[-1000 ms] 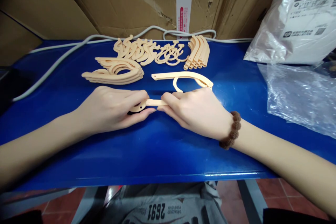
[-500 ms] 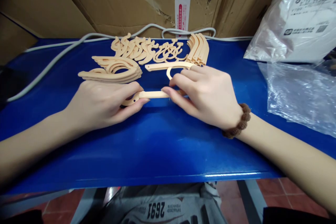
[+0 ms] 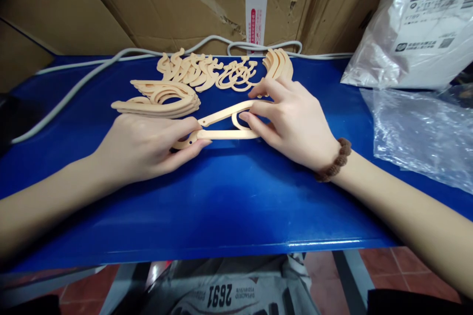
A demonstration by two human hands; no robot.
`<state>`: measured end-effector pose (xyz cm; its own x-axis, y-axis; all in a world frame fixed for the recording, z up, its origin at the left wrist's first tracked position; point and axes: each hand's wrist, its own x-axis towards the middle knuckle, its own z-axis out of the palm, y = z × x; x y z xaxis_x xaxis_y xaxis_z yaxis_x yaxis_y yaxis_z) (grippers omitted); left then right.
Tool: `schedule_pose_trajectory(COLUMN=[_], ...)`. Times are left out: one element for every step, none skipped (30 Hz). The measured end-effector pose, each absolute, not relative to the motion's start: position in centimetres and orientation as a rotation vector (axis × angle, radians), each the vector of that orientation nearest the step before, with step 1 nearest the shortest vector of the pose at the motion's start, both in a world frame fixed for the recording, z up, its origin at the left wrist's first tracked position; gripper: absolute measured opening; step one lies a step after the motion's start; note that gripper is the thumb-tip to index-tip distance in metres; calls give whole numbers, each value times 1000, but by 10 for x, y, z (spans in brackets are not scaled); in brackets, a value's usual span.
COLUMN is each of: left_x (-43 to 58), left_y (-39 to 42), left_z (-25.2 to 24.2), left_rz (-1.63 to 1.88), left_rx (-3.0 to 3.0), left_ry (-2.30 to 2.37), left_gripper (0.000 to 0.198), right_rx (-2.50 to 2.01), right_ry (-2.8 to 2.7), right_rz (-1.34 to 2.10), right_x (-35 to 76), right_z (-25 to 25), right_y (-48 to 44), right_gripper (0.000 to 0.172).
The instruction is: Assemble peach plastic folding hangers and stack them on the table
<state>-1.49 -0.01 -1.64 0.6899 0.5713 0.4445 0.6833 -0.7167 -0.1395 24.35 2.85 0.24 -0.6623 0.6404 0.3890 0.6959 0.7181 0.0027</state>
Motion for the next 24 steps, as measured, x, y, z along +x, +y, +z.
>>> schedule_pose_trajectory(left_x=[-15, -15, -15, -15, -15, -15, -15, -15, -15, -15, -14, -14, -13, -13, -12, -12, -12, -12, -12, -13, -13, -14, -14, -14], left_y=[0, -1, -1, -1, -1, -1, -1, -1, -1, -1, -2, -2, -2, -1, -1, -1, 0, 1, 2, 2, 3, 4, 4, 5], left_z=[-16, -16, -16, -16, -17, -17, -17, -17, -17, -17, -16, -15, -14, -13, -13, -12, -11, -11, -11, -12, -13, -14, -14, -15], left_rz=[-553, -562, -568, -564, -559, -550, -535, -514, -490, -463, -437, -409, -391, -380, -376, -375, -382, -395, -416, -439, -469, -500, -533, -561], left_rx=[-2621, -2638, -2662, -2693, -2727, -2765, -2806, -2845, -2879, -2911, -2941, -2974, -3008, -3043, -3079, -3109, -3132, -3148, -3154, -3150, -3135, -3110, -3075, -3035], left_ry=[-977, -955, -930, -904, -876, -850, -827, -807, -789, -768, -741, -709, -671, -637, -607, -586, -571, -565, -555, -550, -543, -537, -535, -542], left_gripper=[29, 28, 27, 25, 23, 20, 17, 14, 11, 8, 7, 6, 6, 7, 7, 8, 9, 10, 12, 14, 16, 19, 21, 23], right_rx=[-1018, -999, -987, -986, -994, -1005, -1018, -1031, -1043, -1053, -1063, -1073, -1085, -1099, -1116, -1136, -1157, -1177, -1194, -1206, -1216, -1225, -1231, -1237], right_ry=[-2581, -2597, -2611, -2619, -2625, -2628, -2631, -2632, -2634, -2637, -2639, -2639, -2639, -2640, -2640, -2640, -2640, -2644, -2647, -2651, -2656, -2661, -2664, -2665], right_rz=[-192, -175, -158, -143, -129, -118, -111, -106, -104, -105, -111, -124, -142, -163, -187, -210, -232, -248, -262, -274, -285, -295, -305, -315], right_x=[243, 243, 243, 243, 243, 243, 243, 243, 243, 244, 244, 244, 244, 245, 245, 245, 245, 246, 246, 246, 246, 246, 246, 247], right_z=[2, 1, 1, 1, 1, 1, 2, 2, 2, 2, 2, 1, 1, 0, 0, -1, -1, -1, -1, -1, -2, -2, -2, -2], right_y=[30, 30, 31, 31, 31, 31, 31, 31, 31, 31, 31, 32, 32, 32, 32, 32, 32, 32, 32, 33, 33, 34, 34, 34], right_gripper=[39, 39, 39, 39, 39, 39, 39, 38, 37, 36, 35, 34, 34, 34, 35, 36, 37, 38, 38, 38, 39, 39, 39, 40])
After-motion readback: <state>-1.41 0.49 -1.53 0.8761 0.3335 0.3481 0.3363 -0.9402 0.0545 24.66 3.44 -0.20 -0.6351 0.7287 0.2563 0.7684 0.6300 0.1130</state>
